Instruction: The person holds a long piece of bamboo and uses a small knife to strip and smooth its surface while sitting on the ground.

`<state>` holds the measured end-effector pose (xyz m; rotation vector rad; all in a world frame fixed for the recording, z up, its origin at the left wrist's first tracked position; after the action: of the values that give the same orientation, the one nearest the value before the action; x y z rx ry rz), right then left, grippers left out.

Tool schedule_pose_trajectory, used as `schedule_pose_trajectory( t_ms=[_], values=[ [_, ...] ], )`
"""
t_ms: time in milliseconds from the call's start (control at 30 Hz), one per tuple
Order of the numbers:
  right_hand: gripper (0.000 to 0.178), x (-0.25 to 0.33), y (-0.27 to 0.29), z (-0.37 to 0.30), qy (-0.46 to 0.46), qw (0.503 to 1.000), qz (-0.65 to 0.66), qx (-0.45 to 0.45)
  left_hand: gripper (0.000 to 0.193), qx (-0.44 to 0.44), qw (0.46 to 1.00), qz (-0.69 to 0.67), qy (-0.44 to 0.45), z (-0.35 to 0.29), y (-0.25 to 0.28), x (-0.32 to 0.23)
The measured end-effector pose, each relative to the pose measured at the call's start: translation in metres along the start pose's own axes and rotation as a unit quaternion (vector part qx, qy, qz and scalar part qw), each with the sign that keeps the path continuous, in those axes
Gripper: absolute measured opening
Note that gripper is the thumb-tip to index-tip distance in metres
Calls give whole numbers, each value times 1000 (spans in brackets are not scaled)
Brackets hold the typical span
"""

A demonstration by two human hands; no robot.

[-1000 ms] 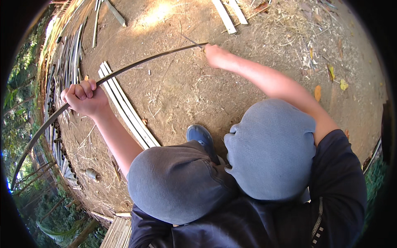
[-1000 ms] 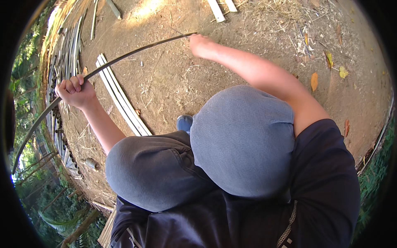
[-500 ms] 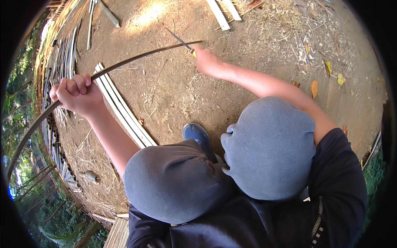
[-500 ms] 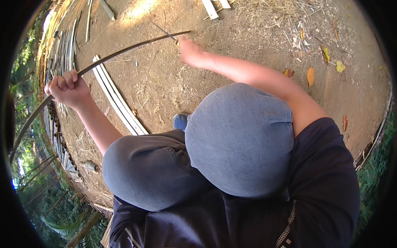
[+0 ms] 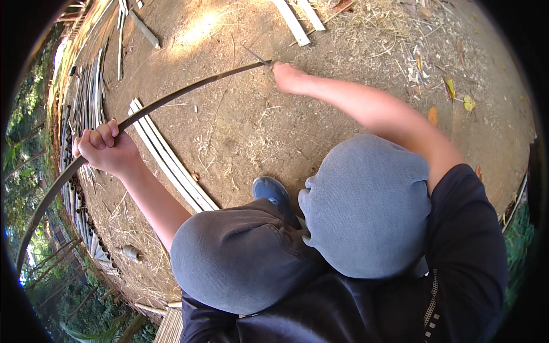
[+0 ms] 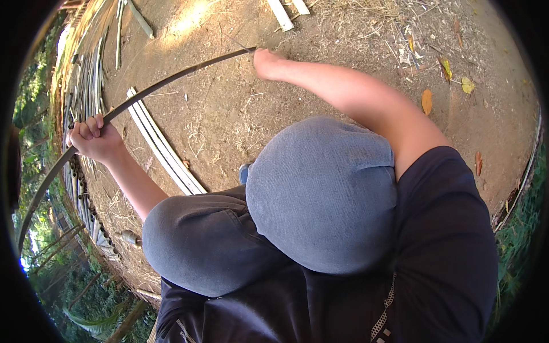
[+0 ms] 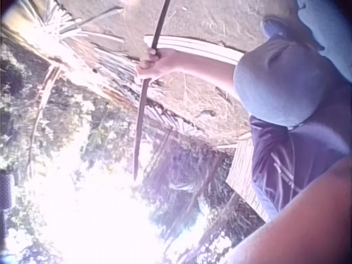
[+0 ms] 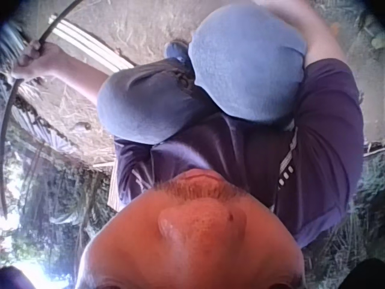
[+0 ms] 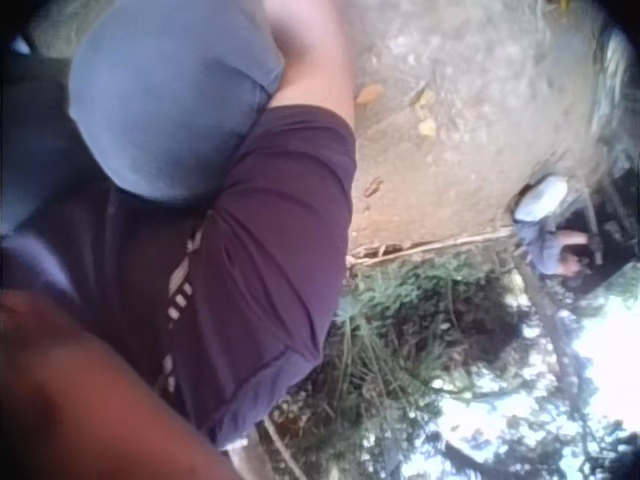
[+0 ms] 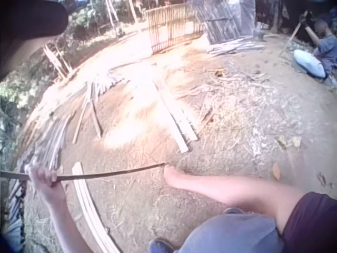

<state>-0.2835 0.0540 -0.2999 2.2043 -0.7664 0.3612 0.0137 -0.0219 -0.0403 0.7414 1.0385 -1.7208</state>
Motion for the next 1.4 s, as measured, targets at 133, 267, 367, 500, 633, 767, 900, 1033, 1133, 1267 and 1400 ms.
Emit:
schedule_pose_trajectory(
  t_ms=[133,267,367,500,633,767,900,1033,1133,1267,1400],
  values=[
    [33,-8,7,-3,-12,997,69,37,28,-2,1000,-2,2,3,0,2],
    [33,-3,-4,10,-21,998,47,-22,29,8,1000,2,-7,3,-4,0],
    [38,-12,-9,8,-11,999,51,12,31,-29,1000,10,-1,-2,-10,-2],
    [38,-20,-8,23,-31,999,33,-10,31,-52,999,10,-3,3,-6,3],
    [37,-13,0,14,-43,996,49,55,32,-55,998,2,4,1,0,2],
    [47,7,7,-5,31,997,59,43,31,-26,1000,6,-10,0,7,1],
    [41,51,-8,-58,127,987,97,22,29,-22,1000,5,-10,-3,10,3],
    [38,14,6,-34,4,997,60,45,28,54,997,-54,10,-2,24,2],
    [38,-22,2,8,-14,996,-70,49,27,83,995,-50,10,-2,13,-3],
    [46,5,-20,-23,25,997,65,30,27,95,995,-37,2,0,6,-3],
    [39,-18,-14,-2,-36,998,13,56,26,52,998,-19,7,0,-4,-3]
  ],
)
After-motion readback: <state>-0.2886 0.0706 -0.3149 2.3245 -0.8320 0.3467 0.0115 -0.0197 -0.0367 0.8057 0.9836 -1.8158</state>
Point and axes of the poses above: each hand's wrist, its own z-axis towards the middle knuckle, its own y-axis out of the back of the hand, x = y × z, the point moved 2 cm from there along z, towards the middle knuckle, and after that the axes turned 12 degrees about x, right-handed, at the moved point
